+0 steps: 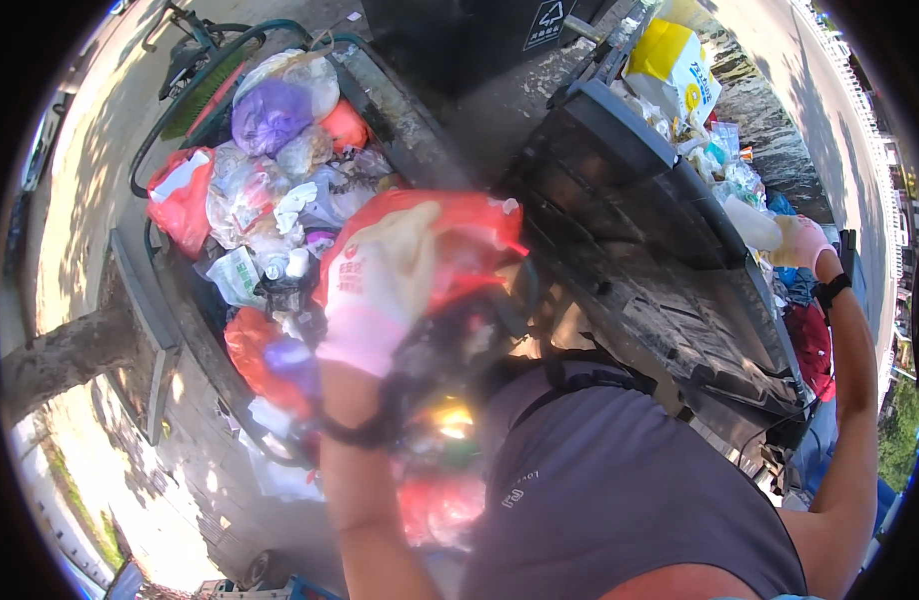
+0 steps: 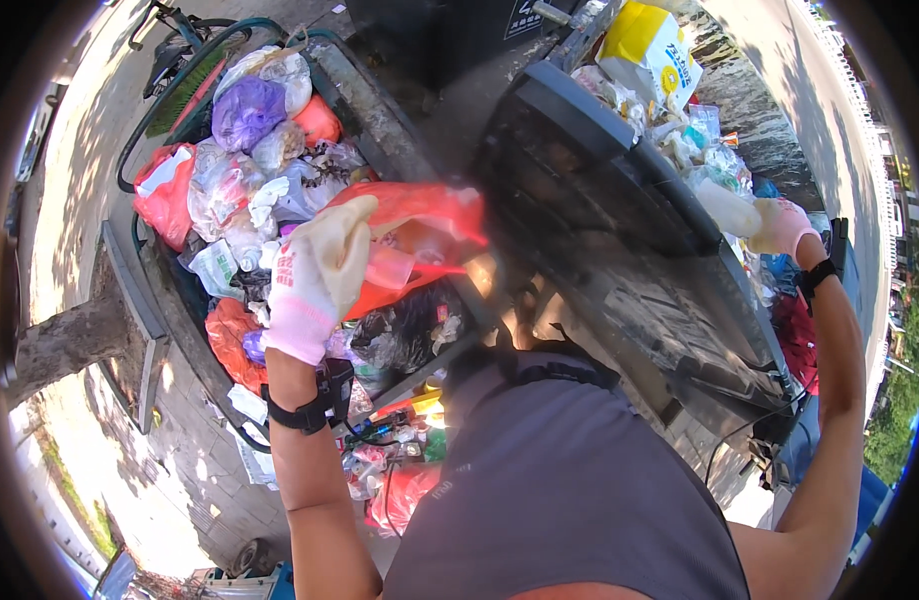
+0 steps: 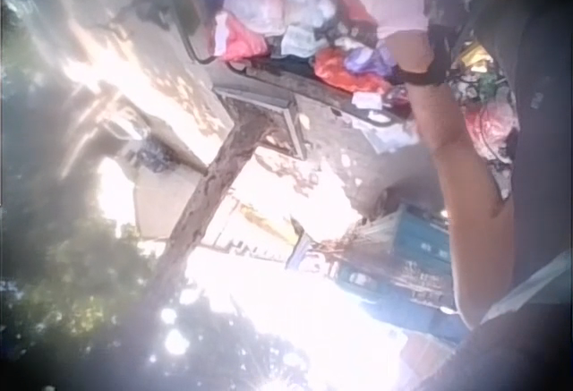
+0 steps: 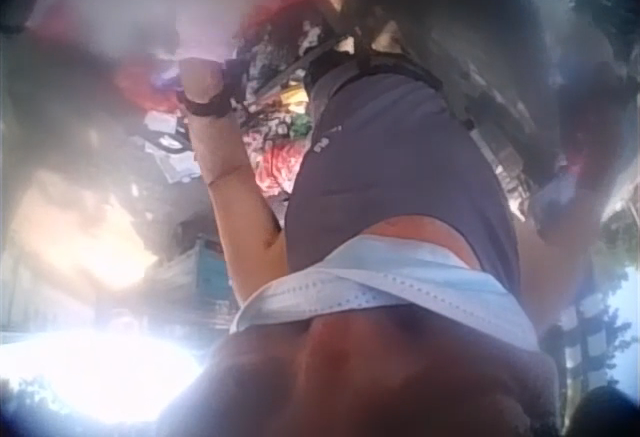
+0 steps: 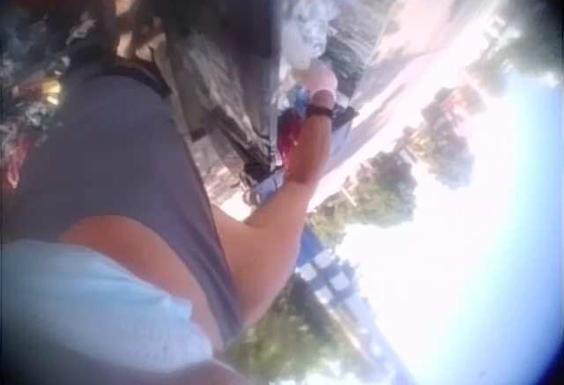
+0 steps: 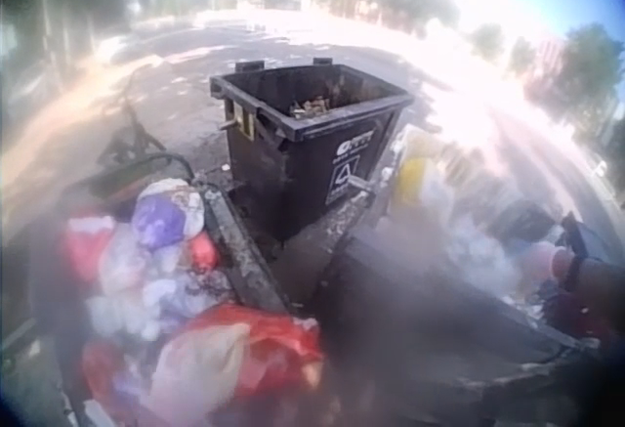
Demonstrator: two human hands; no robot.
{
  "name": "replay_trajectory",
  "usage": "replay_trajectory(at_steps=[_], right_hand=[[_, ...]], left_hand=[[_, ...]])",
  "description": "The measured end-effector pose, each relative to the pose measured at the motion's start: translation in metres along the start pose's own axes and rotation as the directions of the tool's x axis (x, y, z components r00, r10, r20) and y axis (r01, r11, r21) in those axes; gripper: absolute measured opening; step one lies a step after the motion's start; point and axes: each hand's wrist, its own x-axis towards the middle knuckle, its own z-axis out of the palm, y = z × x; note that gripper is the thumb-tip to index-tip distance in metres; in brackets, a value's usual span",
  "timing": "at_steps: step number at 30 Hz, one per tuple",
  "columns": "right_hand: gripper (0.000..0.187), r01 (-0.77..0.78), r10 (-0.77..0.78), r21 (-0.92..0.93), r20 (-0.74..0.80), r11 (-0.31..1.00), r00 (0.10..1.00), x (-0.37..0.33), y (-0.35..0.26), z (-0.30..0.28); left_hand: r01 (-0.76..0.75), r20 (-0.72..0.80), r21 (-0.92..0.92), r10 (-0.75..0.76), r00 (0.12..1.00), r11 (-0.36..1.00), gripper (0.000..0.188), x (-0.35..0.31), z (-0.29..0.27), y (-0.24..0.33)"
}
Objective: The person sorts trash by picking plastic cups, bags, a detergent bottle, and fabrics from a garbage cart and dumpster, transferring items into the dumpster and onto the ground by hand.
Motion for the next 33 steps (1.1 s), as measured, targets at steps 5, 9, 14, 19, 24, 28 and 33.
replay_trajectory(at_steps=[5, 9, 14, 19, 24, 28, 33], right_hand=[[0.061, 0.063, 0.268, 0.476, -0.594, 0.877, 0.759, 0.014, -0.009, 0.011], [0.059, 0.175, 0.275, 0.695, -0.484, 0.697, 0.831, 0.006, -0.026, 0.017], [0.055, 0.305, 0.385, 0.738, -0.603, 0.602, 0.699, -0.012, -0.056, 0.009], [0.046, 0.469, 0.39, 0.817, -0.574, 0.335, 0.72, -0.03, -0.093, 0.0], [0.041, 0.591, 0.306, 0.799, -0.592, 0.108, 0.745, -0.051, -0.127, -0.009], [0.037, 0.634, 0.211, 0.768, -0.638, 0.093, 0.741, -0.049, -0.149, -0.002], [0.037, 0.653, 0.112, 0.732, -0.645, -0.196, 0.756, -0.071, -0.192, 0.004]], left_hand=[[-0.129, 0.664, 0.488, -0.272, 0.696, 0.863, 0.041, 0.01, 0.097, -0.071], [-0.018, 0.603, 0.498, -0.331, 0.726, 0.867, 0.045, -0.01, 0.127, -0.086], [-0.624, 0.648, 0.605, 0.149, 0.747, 0.495, 0.041, -0.056, 0.169, -0.147], [-0.641, 0.596, 0.652, 0.248, 0.763, 0.405, 0.047, -0.071, 0.185, -0.175], [-0.601, 0.554, 0.595, 0.27, 0.788, 0.533, 0.057, -0.09, 0.2, -0.21], [-0.448, 0.445, 0.382, 0.264, 0.856, 0.809, 0.074, -0.079, 0.166, -0.189], [-0.078, 0.428, 0.183, -0.008, 0.904, 0.98, 0.074, -0.044, 0.065, -0.097]])
